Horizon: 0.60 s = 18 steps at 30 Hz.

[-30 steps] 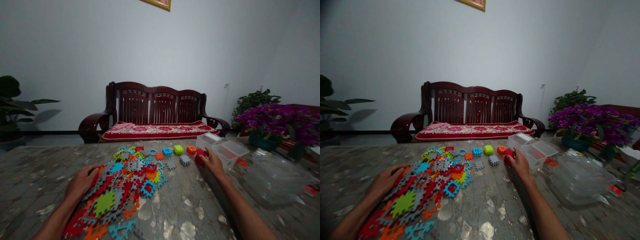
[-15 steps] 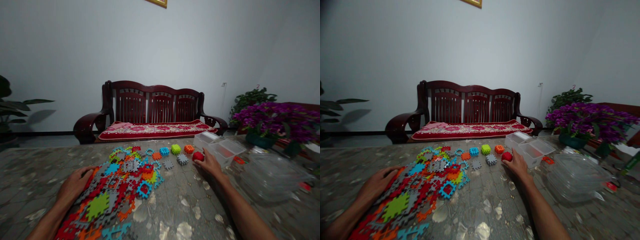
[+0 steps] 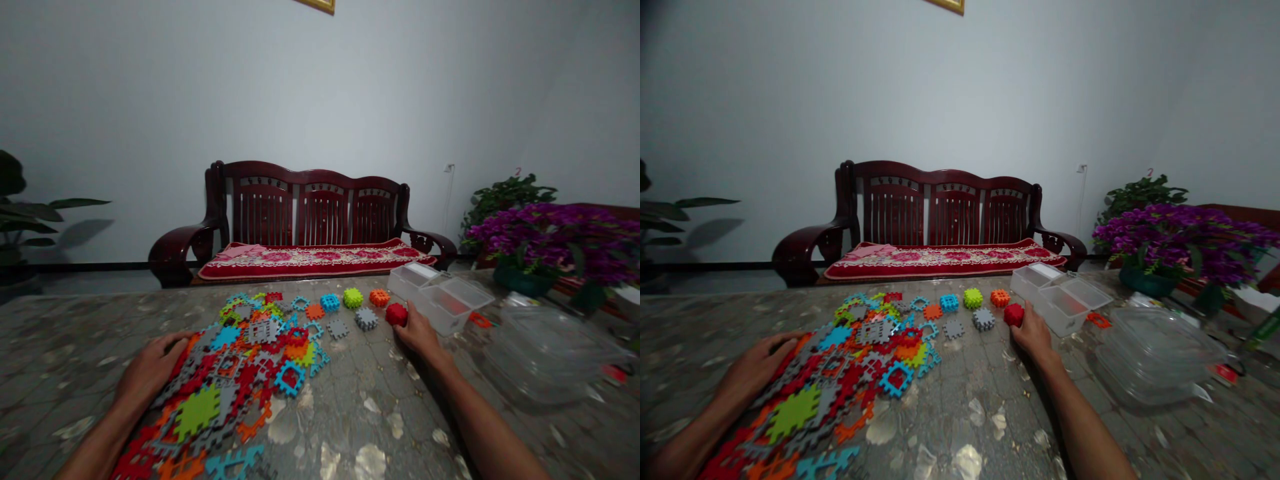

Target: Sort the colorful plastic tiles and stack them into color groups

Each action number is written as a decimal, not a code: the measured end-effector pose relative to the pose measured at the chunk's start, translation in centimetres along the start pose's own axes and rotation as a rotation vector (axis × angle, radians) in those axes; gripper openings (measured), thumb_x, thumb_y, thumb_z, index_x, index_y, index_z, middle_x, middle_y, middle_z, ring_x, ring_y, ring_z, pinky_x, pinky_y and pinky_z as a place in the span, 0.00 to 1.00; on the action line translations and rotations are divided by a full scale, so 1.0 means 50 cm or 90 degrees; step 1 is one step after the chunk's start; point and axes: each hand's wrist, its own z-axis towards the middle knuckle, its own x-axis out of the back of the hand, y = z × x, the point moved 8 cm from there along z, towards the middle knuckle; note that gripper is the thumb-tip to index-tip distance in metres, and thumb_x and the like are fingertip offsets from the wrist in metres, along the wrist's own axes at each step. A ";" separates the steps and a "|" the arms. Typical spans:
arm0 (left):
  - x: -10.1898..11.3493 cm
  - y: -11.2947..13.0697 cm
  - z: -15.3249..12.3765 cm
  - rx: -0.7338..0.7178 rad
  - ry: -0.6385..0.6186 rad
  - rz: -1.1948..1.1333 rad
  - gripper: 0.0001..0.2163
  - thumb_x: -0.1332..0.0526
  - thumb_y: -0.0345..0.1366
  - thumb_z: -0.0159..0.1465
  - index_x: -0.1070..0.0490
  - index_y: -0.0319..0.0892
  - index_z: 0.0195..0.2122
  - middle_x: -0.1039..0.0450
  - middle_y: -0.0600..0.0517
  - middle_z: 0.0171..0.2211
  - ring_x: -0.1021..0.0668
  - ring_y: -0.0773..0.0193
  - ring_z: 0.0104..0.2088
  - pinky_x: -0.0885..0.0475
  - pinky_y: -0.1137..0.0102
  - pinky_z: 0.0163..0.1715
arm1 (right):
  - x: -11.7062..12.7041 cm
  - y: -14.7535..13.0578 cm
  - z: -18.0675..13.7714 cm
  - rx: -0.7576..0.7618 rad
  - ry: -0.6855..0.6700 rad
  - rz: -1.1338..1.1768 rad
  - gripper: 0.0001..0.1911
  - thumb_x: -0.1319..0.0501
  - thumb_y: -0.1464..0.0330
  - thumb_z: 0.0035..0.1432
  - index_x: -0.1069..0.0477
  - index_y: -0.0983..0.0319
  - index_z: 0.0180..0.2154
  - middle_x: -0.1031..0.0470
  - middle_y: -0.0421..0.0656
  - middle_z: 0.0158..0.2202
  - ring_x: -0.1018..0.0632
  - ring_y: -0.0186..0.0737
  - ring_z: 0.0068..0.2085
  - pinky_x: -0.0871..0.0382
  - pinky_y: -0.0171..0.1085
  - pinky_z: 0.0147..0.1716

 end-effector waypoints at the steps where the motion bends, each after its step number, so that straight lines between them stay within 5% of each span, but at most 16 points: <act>1: -0.001 0.000 0.000 0.001 -0.002 0.001 0.23 0.50 0.44 0.68 0.18 0.42 0.51 0.19 0.42 0.54 0.20 0.49 0.52 0.26 0.60 0.51 | 0.001 -0.006 0.000 0.003 0.004 -0.005 0.37 0.39 0.65 0.59 0.42 0.70 0.67 0.22 0.61 0.54 0.21 0.57 0.53 0.31 0.42 0.46; 18: 0.004 0.001 -0.005 0.009 0.012 -0.005 0.21 0.48 0.44 0.67 0.18 0.43 0.49 0.19 0.43 0.53 0.20 0.49 0.52 0.25 0.61 0.51 | 0.008 -0.062 0.017 -0.002 0.007 -0.045 0.25 0.40 0.66 0.61 0.34 0.68 0.58 0.20 0.58 0.51 0.19 0.53 0.49 0.31 0.40 0.43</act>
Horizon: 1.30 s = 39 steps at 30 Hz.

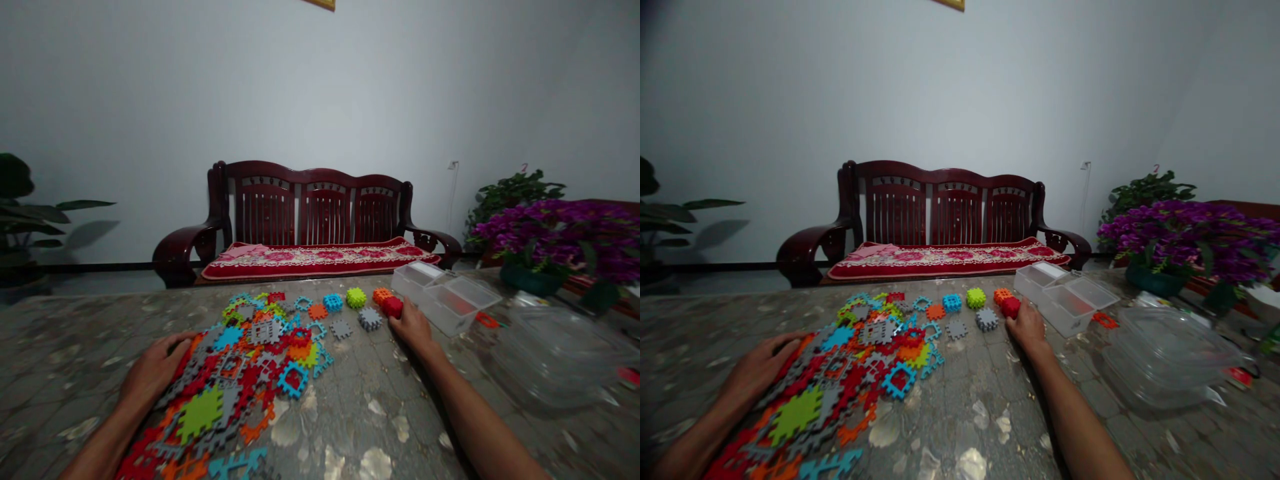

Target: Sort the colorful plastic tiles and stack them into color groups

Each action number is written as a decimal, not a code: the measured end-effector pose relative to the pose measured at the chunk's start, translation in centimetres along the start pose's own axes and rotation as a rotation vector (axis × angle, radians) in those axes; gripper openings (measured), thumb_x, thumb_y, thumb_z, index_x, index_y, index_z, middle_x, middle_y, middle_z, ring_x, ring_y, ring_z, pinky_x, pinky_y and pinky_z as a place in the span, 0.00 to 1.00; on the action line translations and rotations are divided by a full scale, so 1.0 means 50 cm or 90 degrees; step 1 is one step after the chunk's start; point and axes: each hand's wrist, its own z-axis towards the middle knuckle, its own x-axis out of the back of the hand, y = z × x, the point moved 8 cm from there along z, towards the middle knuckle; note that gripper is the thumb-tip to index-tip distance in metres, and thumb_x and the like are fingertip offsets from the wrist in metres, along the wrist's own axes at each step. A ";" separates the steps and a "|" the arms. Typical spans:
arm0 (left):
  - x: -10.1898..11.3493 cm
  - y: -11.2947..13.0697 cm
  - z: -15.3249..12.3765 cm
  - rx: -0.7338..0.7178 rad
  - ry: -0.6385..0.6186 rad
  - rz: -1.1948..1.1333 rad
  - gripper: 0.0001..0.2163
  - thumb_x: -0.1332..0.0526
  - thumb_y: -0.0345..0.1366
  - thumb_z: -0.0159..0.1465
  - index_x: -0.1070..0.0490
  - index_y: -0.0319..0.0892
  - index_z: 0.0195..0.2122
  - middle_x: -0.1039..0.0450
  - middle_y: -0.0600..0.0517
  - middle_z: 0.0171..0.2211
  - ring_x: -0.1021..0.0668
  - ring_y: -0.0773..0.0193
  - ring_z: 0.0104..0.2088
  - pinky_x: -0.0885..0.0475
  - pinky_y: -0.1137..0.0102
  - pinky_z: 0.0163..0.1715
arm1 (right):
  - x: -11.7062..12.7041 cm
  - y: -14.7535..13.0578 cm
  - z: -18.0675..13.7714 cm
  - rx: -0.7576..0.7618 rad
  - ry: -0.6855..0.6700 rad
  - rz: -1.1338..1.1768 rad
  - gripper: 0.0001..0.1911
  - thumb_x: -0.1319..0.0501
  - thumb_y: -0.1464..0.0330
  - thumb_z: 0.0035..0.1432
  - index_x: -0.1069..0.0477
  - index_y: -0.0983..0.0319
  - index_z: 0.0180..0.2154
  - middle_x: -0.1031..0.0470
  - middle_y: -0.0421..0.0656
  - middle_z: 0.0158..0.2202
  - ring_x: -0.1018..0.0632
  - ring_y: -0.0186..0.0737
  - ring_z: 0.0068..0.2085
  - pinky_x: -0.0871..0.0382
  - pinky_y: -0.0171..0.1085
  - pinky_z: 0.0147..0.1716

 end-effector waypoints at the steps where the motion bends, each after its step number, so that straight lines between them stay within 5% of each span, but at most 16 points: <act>1: 0.000 0.000 0.000 -0.002 0.002 -0.004 0.21 0.48 0.44 0.67 0.18 0.43 0.49 0.19 0.43 0.53 0.19 0.49 0.52 0.25 0.61 0.50 | 0.000 -0.001 0.002 0.003 0.001 -0.001 0.25 0.40 0.66 0.61 0.34 0.68 0.59 0.20 0.58 0.51 0.20 0.54 0.50 0.31 0.40 0.44; 20: -0.002 -0.007 0.003 -0.002 0.001 -0.005 0.22 0.48 0.45 0.67 0.18 0.42 0.49 0.19 0.43 0.54 0.20 0.50 0.53 0.26 0.60 0.54 | -0.023 -0.015 0.044 -0.021 -0.018 0.004 0.25 0.38 0.65 0.62 0.32 0.69 0.58 0.21 0.59 0.52 0.21 0.55 0.51 0.32 0.41 0.45; 30: -0.008 -0.021 0.013 -0.010 0.026 -0.015 0.19 0.46 0.43 0.66 0.17 0.44 0.47 0.18 0.46 0.52 0.19 0.50 0.50 0.25 0.61 0.50 | -0.014 -0.001 0.002 0.030 0.030 -0.006 0.20 0.39 0.65 0.61 0.30 0.66 0.54 0.19 0.54 0.47 0.20 0.50 0.48 0.33 0.37 0.43; 39: -0.009 -0.016 0.013 -0.022 0.034 -0.032 0.19 0.46 0.43 0.65 0.16 0.45 0.44 0.17 0.45 0.49 0.18 0.49 0.49 0.24 0.60 0.50 | -0.028 0.006 -0.003 0.026 0.075 0.010 0.31 0.40 0.66 0.61 0.37 0.73 0.63 0.21 0.60 0.49 0.21 0.55 0.51 0.32 0.43 0.50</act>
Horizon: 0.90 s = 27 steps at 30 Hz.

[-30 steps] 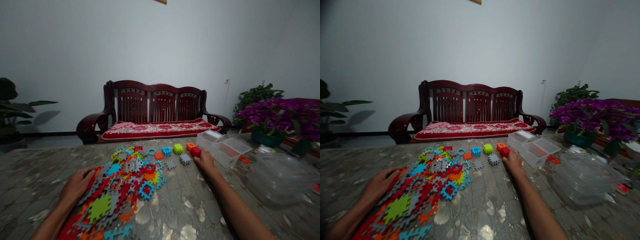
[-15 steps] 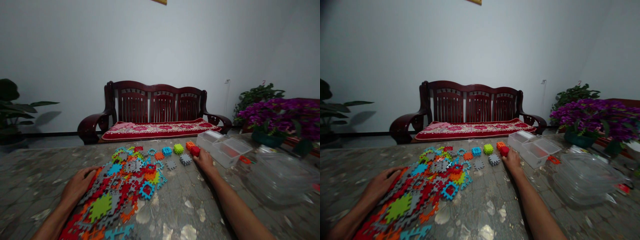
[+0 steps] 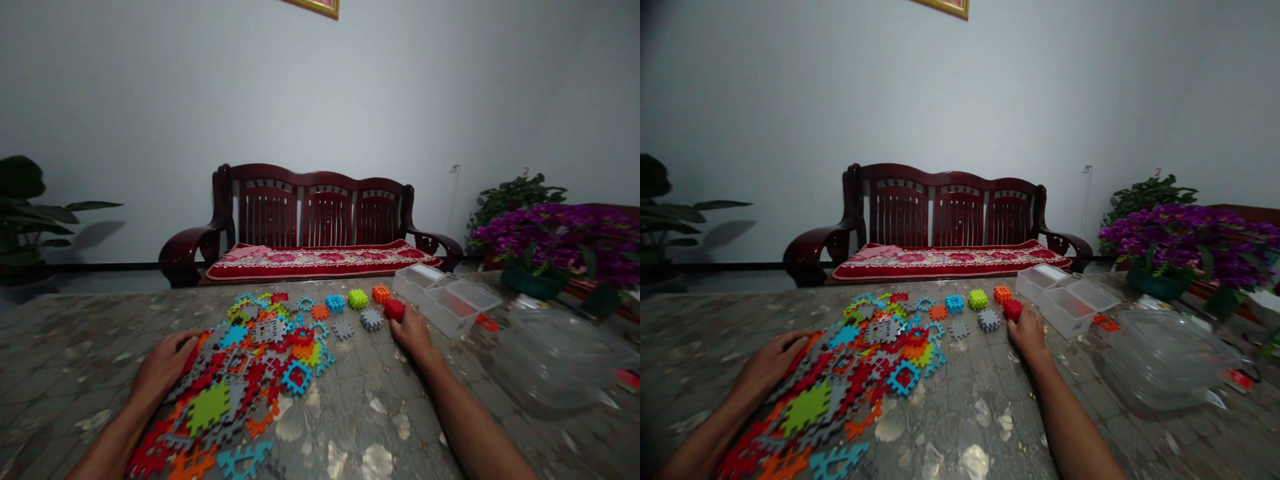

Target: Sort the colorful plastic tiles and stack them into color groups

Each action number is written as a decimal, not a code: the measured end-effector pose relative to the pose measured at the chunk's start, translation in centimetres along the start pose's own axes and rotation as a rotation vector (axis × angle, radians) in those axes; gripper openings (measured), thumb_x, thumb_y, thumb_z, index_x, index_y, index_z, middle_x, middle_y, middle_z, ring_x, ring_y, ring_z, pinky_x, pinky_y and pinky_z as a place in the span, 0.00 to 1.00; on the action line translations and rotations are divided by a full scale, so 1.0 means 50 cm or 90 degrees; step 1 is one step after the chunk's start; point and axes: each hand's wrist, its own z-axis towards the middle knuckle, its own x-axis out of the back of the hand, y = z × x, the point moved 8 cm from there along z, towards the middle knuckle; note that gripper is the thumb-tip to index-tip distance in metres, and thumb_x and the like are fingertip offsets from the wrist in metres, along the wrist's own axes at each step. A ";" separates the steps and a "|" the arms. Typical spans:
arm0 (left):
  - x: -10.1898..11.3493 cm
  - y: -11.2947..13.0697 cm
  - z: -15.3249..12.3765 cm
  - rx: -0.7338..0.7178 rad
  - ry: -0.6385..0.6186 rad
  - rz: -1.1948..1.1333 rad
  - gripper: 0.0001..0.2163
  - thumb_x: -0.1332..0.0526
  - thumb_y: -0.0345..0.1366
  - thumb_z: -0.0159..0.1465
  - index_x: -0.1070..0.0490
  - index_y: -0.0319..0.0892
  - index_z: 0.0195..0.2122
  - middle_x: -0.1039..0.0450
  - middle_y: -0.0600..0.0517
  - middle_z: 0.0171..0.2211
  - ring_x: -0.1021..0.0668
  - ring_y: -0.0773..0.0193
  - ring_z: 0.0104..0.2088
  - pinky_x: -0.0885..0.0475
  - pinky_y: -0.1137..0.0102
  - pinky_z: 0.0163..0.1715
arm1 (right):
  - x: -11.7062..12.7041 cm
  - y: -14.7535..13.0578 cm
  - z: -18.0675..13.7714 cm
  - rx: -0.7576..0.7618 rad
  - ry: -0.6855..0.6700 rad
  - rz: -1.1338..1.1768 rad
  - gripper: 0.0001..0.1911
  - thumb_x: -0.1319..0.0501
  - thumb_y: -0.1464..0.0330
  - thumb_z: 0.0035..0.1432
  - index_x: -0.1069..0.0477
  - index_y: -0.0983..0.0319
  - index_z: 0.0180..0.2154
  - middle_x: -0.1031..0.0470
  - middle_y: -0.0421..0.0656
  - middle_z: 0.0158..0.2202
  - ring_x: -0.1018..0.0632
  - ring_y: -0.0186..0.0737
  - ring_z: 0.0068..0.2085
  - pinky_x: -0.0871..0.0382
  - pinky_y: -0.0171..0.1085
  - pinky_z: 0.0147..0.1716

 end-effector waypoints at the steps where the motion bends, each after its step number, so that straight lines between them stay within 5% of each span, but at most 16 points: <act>1: 0.000 0.002 -0.002 0.001 -0.001 0.001 0.19 0.46 0.43 0.65 0.16 0.45 0.44 0.17 0.45 0.49 0.19 0.49 0.49 0.25 0.60 0.50 | -0.003 0.003 0.000 0.000 0.001 0.009 0.30 0.40 0.65 0.61 0.37 0.72 0.62 0.21 0.60 0.49 0.21 0.56 0.50 0.31 0.43 0.49; 6: 0.003 0.014 -0.012 -0.006 0.002 -0.001 0.20 0.48 0.43 0.64 0.16 0.45 0.45 0.18 0.45 0.50 0.19 0.50 0.50 0.26 0.62 0.51 | -0.010 0.020 -0.008 -0.002 0.012 0.048 0.31 0.38 0.60 0.59 0.35 0.68 0.60 0.21 0.56 0.46 0.21 0.56 0.46 0.30 0.44 0.44; 11: 0.004 0.016 -0.018 -0.002 0.015 0.003 0.21 0.48 0.44 0.64 0.16 0.45 0.45 0.18 0.45 0.50 0.19 0.51 0.51 0.26 0.63 0.50 | 0.037 0.024 -0.020 0.008 0.166 0.069 0.31 0.43 0.61 0.61 0.36 0.69 0.62 0.23 0.58 0.49 0.23 0.57 0.49 0.30 0.48 0.48; 15: 0.001 0.016 -0.020 0.002 0.013 0.002 0.21 0.48 0.44 0.64 0.17 0.46 0.45 0.18 0.46 0.51 0.20 0.52 0.51 0.26 0.64 0.50 | 0.074 -0.042 -0.041 0.142 0.246 0.187 0.21 0.47 0.64 0.64 0.28 0.62 0.55 0.22 0.53 0.47 0.23 0.52 0.48 0.30 0.48 0.51; 22: 0.006 0.027 -0.025 -0.007 0.017 -0.006 0.20 0.48 0.43 0.65 0.17 0.46 0.45 0.18 0.47 0.50 0.19 0.54 0.50 0.27 0.66 0.50 | 0.068 -0.276 -0.132 0.370 0.029 0.350 0.12 0.43 0.65 0.66 0.21 0.58 0.41 0.18 0.46 0.41 0.22 0.46 0.44 0.32 0.43 0.49; 27: 0.011 0.030 -0.030 0.006 0.020 -0.005 0.19 0.47 0.42 0.65 0.17 0.47 0.45 0.18 0.47 0.50 0.19 0.54 0.51 0.27 0.66 0.50 | 0.059 -0.392 -0.194 0.471 -0.126 0.330 0.11 0.39 0.64 0.64 0.21 0.58 0.46 0.19 0.45 0.45 0.24 0.46 0.48 0.36 0.43 0.51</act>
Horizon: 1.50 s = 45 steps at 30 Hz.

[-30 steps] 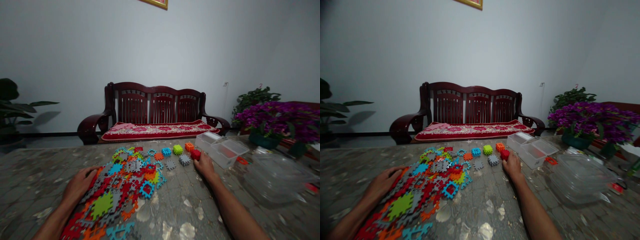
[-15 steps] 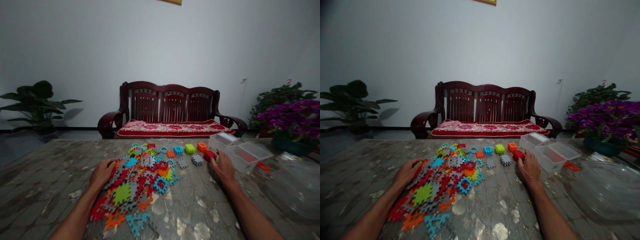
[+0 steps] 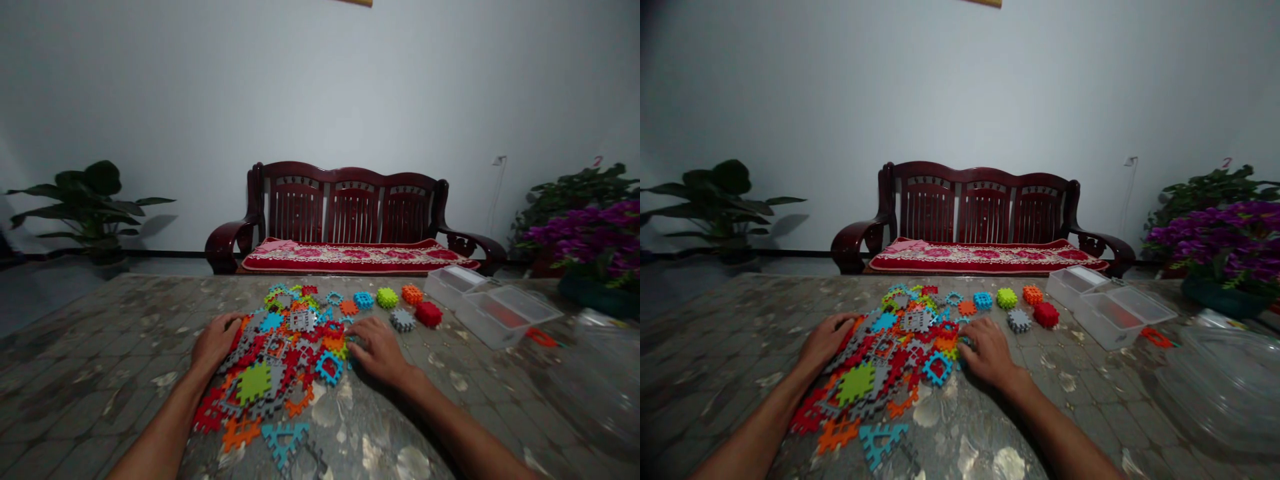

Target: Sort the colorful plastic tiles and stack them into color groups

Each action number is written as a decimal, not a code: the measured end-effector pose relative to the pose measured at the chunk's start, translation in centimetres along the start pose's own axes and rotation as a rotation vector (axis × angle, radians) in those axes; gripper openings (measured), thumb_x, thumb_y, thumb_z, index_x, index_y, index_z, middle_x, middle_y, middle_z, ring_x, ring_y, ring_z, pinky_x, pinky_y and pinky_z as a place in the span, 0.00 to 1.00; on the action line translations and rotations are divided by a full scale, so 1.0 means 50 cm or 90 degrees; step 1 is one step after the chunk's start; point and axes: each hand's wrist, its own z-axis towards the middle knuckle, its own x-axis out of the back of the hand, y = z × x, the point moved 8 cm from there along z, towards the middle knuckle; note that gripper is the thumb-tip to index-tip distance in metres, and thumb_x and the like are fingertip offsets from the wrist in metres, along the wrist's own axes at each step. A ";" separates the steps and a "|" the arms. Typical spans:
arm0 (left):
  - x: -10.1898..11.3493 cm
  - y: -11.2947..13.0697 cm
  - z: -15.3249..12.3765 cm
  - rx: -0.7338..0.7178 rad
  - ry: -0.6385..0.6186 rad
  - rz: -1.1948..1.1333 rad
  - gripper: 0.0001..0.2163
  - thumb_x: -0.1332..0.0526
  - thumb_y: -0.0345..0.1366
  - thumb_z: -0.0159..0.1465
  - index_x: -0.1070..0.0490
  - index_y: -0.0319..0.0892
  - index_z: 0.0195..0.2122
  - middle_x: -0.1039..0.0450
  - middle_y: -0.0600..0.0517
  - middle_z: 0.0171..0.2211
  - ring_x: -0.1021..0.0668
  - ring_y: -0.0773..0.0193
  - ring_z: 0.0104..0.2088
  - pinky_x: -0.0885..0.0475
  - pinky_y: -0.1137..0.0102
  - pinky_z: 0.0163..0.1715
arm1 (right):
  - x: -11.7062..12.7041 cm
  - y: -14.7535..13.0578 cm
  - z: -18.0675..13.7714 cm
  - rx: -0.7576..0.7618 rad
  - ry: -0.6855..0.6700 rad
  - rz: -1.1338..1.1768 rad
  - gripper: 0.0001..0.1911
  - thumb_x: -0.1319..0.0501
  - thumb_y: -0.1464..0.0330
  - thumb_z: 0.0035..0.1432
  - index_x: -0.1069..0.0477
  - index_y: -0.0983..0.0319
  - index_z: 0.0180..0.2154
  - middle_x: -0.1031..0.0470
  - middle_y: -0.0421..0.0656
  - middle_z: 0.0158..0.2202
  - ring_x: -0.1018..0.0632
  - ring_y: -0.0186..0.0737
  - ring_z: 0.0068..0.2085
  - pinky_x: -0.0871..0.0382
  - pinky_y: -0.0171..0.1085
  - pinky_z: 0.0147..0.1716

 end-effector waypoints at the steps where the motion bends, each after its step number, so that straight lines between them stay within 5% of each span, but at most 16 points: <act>1: 0.001 0.001 -0.001 0.000 -0.001 -0.002 0.19 0.47 0.42 0.65 0.17 0.47 0.45 0.18 0.47 0.50 0.19 0.55 0.51 0.27 0.67 0.50 | -0.009 -0.007 0.004 -0.007 -0.022 -0.013 0.12 0.39 0.63 0.64 0.21 0.59 0.46 0.19 0.45 0.46 0.25 0.47 0.49 0.36 0.43 0.51; 10: 0.000 0.005 0.001 -0.010 -0.009 0.005 0.20 0.48 0.42 0.65 0.17 0.45 0.46 0.18 0.46 0.51 0.20 0.54 0.52 0.27 0.67 0.51 | -0.042 -0.029 0.027 -0.036 -0.101 -0.061 0.11 0.34 0.63 0.62 0.23 0.61 0.44 0.21 0.46 0.46 0.27 0.47 0.50 0.39 0.42 0.51; 19: 0.003 0.006 0.000 -0.010 -0.006 0.015 0.20 0.48 0.42 0.65 0.17 0.47 0.45 0.18 0.48 0.50 0.20 0.54 0.51 0.27 0.67 0.50 | -0.052 -0.031 0.018 -0.010 -0.062 -0.109 0.05 0.39 0.65 0.67 0.27 0.60 0.40 0.22 0.46 0.42 0.26 0.45 0.45 0.38 0.40 0.45; 31: -0.002 -0.001 0.004 -0.001 -0.007 0.003 0.20 0.48 0.43 0.64 0.17 0.46 0.45 0.18 0.46 0.50 0.19 0.53 0.51 0.26 0.66 0.48 | 0.002 0.112 0.006 -0.256 0.083 0.080 0.20 0.52 0.60 0.71 0.25 0.59 0.35 0.20 0.43 0.32 0.22 0.42 0.34 0.34 0.36 0.35; 38: -0.002 -0.002 0.006 -0.014 -0.005 0.001 0.21 0.48 0.44 0.64 0.17 0.45 0.45 0.18 0.46 0.50 0.19 0.53 0.50 0.26 0.66 0.49 | 0.013 0.128 -0.007 -0.257 0.141 0.062 0.18 0.45 0.70 0.61 0.22 0.61 0.49 0.18 0.48 0.50 0.21 0.47 0.51 0.31 0.42 0.53; 45: -0.004 -0.010 0.012 -0.018 0.001 0.000 0.21 0.48 0.45 0.64 0.16 0.46 0.44 0.18 0.45 0.50 0.19 0.51 0.50 0.25 0.64 0.49 | 0.010 0.095 -0.004 -0.211 0.066 -0.068 0.29 0.38 0.69 0.54 0.27 0.58 0.60 0.21 0.47 0.56 0.24 0.52 0.55 0.34 0.45 0.57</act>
